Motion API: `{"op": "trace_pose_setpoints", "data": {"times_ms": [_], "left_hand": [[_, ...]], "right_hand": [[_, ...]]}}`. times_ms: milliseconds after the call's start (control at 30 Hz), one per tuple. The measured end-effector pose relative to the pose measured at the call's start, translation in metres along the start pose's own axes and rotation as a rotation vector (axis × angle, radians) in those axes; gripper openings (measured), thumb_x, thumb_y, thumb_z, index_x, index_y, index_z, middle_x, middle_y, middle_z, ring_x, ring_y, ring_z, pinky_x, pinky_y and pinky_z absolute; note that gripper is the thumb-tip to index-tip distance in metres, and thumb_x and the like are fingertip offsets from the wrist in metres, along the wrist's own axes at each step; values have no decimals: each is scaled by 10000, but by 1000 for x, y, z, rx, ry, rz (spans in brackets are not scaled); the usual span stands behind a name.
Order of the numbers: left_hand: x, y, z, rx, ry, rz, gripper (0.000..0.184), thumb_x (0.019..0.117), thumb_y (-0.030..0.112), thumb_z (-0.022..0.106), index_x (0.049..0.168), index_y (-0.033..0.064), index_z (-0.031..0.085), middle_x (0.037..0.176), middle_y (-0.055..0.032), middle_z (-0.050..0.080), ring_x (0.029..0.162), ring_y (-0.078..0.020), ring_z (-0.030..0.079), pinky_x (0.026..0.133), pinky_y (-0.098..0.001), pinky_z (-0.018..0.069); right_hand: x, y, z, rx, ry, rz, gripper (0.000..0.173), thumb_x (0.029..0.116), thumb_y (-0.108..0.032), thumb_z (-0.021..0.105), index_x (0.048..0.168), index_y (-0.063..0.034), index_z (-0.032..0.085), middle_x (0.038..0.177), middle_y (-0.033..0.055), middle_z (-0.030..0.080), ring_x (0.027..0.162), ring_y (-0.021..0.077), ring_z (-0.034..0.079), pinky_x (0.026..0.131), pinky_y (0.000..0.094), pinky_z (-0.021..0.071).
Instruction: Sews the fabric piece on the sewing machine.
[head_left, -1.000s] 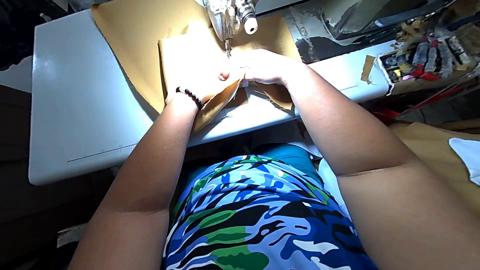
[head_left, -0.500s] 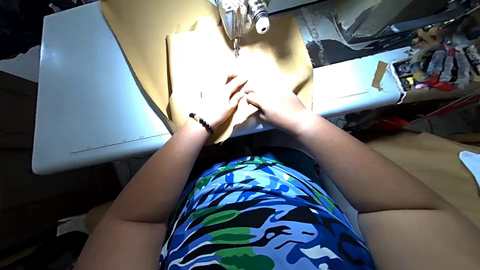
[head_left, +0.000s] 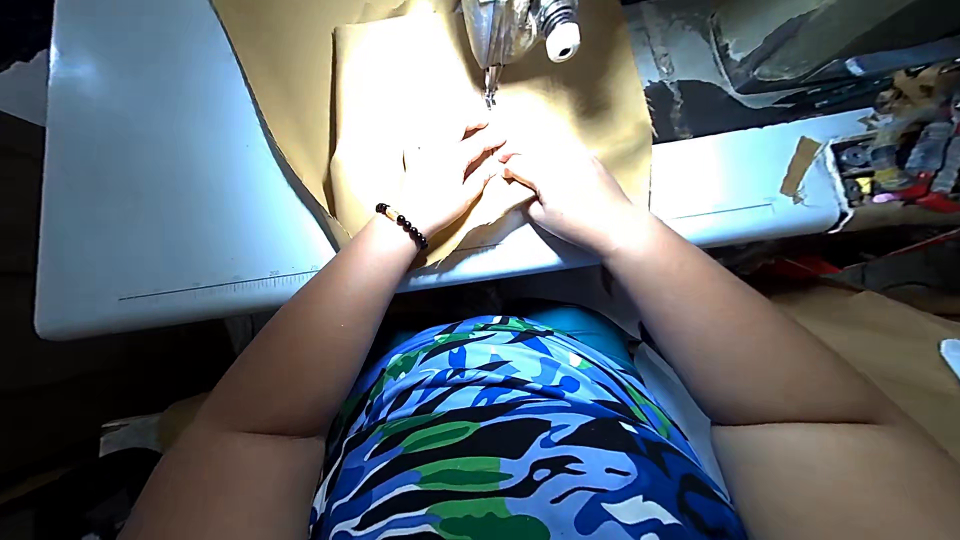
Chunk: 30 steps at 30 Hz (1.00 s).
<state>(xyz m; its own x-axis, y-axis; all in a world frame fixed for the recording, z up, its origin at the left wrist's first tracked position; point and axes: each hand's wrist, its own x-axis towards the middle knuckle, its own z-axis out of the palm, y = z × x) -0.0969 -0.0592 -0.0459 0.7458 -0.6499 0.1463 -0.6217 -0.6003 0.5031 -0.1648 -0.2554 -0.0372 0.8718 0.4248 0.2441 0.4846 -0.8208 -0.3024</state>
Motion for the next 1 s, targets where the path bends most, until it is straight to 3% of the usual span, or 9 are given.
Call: {"op": "trace_pose_setpoints", "data": {"times_ms": [167,300,467,600,733,800,867,933,1000], "left_hand": [[18,-8,-4,42,-7,-43,372,1022,342,485,1299,169,664,1489,-45,564,1407,-259,492,1077,-665,320],[46,-20,-13,80,-10,-75,314,998,306,503,1198,104,637,1307,-105,623,1306,-287,541,1051,-653,328],[78,-28,-21,178,-35,-175,381,995,384,495,1222,116,643,1402,-116,576,1417,-291,436,1102,-605,285],[81,-35,-18,199,-26,-165,488,998,417,456,1398,160,567,1516,-83,505,1477,-263,370,1142,-591,249],[72,-25,-18,329,-144,-110,499,1075,358,311,1452,129,544,1591,-157,404,1521,-342,295,1176,-623,209],[67,-18,-24,353,-272,-125,612,1064,431,257,1589,141,377,1702,-146,207,1588,-343,115,1234,-641,85],[64,-21,-35,337,-248,-139,760,1007,588,383,1611,131,332,1710,-124,198,1584,-352,136,1226,-649,122],[54,-33,-57,322,-112,-260,850,964,626,518,1626,140,301,1702,-138,215,1566,-386,181,1213,-657,168],[28,-49,-76,370,-72,-468,874,1005,613,474,1649,99,185,1715,-187,115,1566,-449,117,1218,-667,159]], "right_hand": [[17,14,0,10,-18,-16,296,933,4,520,1157,-21,711,1338,158,651,1294,355,584,1062,541,450],[42,31,-3,10,-73,1,295,921,35,541,1168,-5,697,1279,191,641,1231,392,589,968,553,483],[49,40,4,4,-35,70,406,912,30,516,1288,-35,654,1394,174,611,1343,349,550,1106,543,412],[48,39,3,-5,-41,114,426,907,30,504,1305,-41,640,1417,170,602,1359,334,542,1125,535,393],[49,40,4,21,-34,118,430,909,30,489,1305,-44,641,1449,151,590,1389,316,523,1143,542,374],[49,42,4,42,-19,104,411,898,36,499,1276,-31,648,1433,157,599,1387,313,523,1155,526,365],[49,45,5,82,-14,105,417,884,16,526,1282,-32,642,1440,148,597,1401,299,509,1188,526,316],[46,49,5,133,2,93,396,939,-191,582,1303,-47,637,1462,143,583,1428,302,486,1214,571,274],[37,53,4,193,67,87,570,980,-541,546,1297,-82,667,1479,123,574,1450,288,459,1225,578,256]]}}
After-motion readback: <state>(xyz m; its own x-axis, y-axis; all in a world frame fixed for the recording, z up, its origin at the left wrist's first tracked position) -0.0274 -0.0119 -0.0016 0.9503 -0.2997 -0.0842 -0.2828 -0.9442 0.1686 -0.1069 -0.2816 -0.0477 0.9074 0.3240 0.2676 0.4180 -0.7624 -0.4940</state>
